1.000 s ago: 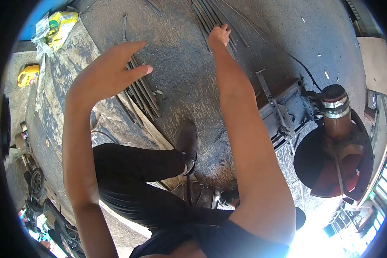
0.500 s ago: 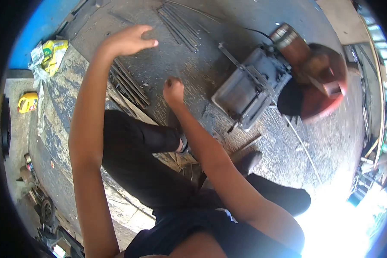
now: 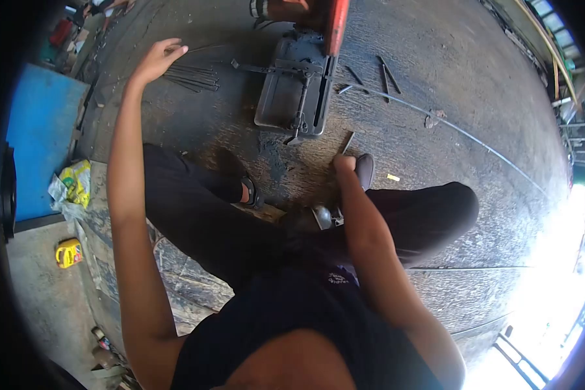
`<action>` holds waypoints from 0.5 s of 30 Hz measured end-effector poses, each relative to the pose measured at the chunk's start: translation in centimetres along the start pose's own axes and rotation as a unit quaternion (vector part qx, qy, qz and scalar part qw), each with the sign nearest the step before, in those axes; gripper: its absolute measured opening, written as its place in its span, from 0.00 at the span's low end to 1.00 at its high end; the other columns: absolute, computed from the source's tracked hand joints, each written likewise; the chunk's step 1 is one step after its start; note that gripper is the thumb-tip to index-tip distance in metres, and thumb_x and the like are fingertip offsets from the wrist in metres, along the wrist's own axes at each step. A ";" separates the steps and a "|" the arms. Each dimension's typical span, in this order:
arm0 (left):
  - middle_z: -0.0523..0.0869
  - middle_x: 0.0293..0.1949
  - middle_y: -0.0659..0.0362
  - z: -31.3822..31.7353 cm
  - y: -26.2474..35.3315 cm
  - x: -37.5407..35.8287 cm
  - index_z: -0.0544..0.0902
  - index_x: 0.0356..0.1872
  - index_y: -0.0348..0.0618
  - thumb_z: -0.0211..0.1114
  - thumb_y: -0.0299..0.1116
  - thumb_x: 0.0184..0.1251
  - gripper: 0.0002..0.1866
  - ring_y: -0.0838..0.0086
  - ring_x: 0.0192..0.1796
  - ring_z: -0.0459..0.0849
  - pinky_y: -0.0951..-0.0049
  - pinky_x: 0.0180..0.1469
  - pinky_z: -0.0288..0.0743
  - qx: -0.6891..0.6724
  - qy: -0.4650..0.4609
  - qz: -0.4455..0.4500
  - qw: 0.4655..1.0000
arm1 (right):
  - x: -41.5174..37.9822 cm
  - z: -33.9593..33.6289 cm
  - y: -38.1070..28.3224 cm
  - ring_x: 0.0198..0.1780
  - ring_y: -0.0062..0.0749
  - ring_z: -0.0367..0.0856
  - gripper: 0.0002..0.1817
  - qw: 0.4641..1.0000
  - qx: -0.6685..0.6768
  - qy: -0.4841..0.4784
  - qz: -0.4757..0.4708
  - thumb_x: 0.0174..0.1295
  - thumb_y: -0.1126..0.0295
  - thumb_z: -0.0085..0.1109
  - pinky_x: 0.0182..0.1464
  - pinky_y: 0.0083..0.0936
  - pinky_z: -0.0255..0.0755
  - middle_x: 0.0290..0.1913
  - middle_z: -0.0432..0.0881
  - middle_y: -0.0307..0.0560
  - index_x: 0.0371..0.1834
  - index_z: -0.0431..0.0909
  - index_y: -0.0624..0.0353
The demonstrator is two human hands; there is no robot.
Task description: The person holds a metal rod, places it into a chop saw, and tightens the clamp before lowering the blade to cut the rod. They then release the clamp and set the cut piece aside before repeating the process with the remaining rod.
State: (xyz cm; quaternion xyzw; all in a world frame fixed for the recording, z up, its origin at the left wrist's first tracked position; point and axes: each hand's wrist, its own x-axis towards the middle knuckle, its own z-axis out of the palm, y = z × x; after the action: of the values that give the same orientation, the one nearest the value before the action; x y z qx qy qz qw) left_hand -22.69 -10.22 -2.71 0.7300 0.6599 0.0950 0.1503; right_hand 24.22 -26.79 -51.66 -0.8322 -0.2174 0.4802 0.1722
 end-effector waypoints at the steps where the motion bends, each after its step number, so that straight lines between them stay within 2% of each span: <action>1: 0.83 0.58 0.42 0.1 2.0 0.1 0.74 0.66 0.32 0.65 0.55 0.69 0.36 0.59 0.61 0.83 0.64 0.63 0.74 -0.045 0.045 0.030 0.997 | 2.1 -0.4 0.5 0.48 0.44 0.89 0.15 0.997 0.024 0.070 -0.020 0.61 0.68 0.55 0.41 0.37 0.80 0.47 0.87 0.60 0.45 0.84 0.66; 2: 0.84 0.57 0.43 0.1 4.1 0.3 0.75 0.65 0.32 0.65 0.55 0.69 0.36 0.60 0.60 0.84 0.65 0.62 0.75 -0.092 0.088 0.062 0.990 | 2.3 -1.7 -0.4 0.46 0.44 0.88 0.14 0.995 0.031 0.096 -0.020 0.62 0.68 0.54 0.41 0.38 0.80 0.45 0.86 0.58 0.44 0.84 0.64; 3: 0.84 0.57 0.43 -0.2 6.1 0.8 0.75 0.65 0.32 0.65 0.55 0.69 0.36 0.60 0.60 0.84 0.65 0.62 0.75 -0.083 0.084 0.069 0.991 | 1.6 -3.4 -1.8 0.44 0.44 0.87 0.13 0.995 0.041 0.089 -0.011 0.62 0.67 0.54 0.42 0.40 0.80 0.43 0.85 0.56 0.44 0.83 0.62; 5: 0.86 0.55 0.44 -0.7 10.5 1.6 0.76 0.65 0.31 0.65 0.55 0.69 0.36 0.62 0.57 0.86 0.67 0.62 0.75 -0.107 0.142 0.107 0.978 | 0.5 -6.9 -4.4 0.41 0.44 0.85 0.12 0.995 0.076 0.061 0.011 0.64 0.65 0.53 0.43 0.44 0.80 0.40 0.84 0.53 0.43 0.82 0.58; 6: 0.87 0.52 0.46 -1.1 13.2 1.6 0.78 0.61 0.31 0.64 0.51 0.71 0.31 0.62 0.56 0.86 0.65 0.59 0.77 -0.125 0.155 0.157 0.967 | 0.6 -8.1 -5.5 0.40 0.45 0.84 0.11 0.988 0.146 0.033 0.032 0.64 0.65 0.52 0.43 0.45 0.80 0.38 0.83 0.51 0.42 0.81 0.56; 7: 0.87 0.52 0.46 -1.3 15.4 2.4 0.78 0.61 0.31 0.64 0.51 0.71 0.31 0.62 0.56 0.86 0.65 0.59 0.77 -0.119 0.148 0.161 0.969 | 1.2 -9.2 -6.5 0.38 0.45 0.84 0.10 0.969 0.244 -0.003 0.052 0.65 0.64 0.52 0.44 0.47 0.80 0.36 0.82 0.49 0.42 0.81 0.54; 8: 0.80 0.61 0.45 -1.5 17.3 3.5 0.72 0.67 0.33 0.62 0.54 0.72 0.35 0.59 0.64 0.78 0.63 0.64 0.71 -0.181 0.120 0.149 0.965 | 3.3 -9.7 -6.8 0.37 0.45 0.84 0.09 0.918 0.389 -0.042 0.066 0.66 0.65 0.51 0.42 0.49 0.81 0.36 0.82 0.50 0.41 0.80 0.54; 9: 0.73 0.70 0.45 -1.5 19.2 4.6 0.67 0.72 0.35 0.60 0.57 0.73 0.39 0.55 0.72 0.71 0.60 0.70 0.66 -0.240 0.090 0.135 0.957 | 5.5 -10.3 -7.1 0.35 0.44 0.84 0.08 0.845 0.521 -0.075 0.093 0.67 0.66 0.50 0.40 0.50 0.82 0.36 0.82 0.51 0.41 0.79 0.53; 11: 0.72 0.70 0.46 -0.5 21.9 6.8 0.66 0.72 0.34 0.58 0.56 0.75 0.38 0.58 0.72 0.70 0.63 0.70 0.66 -0.210 0.106 0.113 0.965 | 6.3 -12.4 -9.7 0.35 0.47 0.84 0.08 0.851 0.514 -0.060 0.093 0.68 0.67 0.50 0.39 0.48 0.83 0.36 0.81 0.53 0.44 0.78 0.54; 15: 0.79 0.64 0.49 3.2 24.5 13.1 0.72 0.69 0.35 0.57 0.54 0.76 0.33 0.61 0.67 0.76 0.67 0.66 0.70 -0.244 0.101 0.178 0.948 | 10.0 -15.7 -13.2 0.39 0.52 0.84 0.10 0.794 0.603 -0.015 0.071 0.68 0.67 0.52 0.44 0.50 0.83 0.42 0.81 0.55 0.48 0.75 0.56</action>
State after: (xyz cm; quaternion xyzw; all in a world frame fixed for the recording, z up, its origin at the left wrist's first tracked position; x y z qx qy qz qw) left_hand 2.68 0.38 1.98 0.7632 0.4881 0.3511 0.2369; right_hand 39.80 -11.56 -44.82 -0.5656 0.1736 0.5374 0.6010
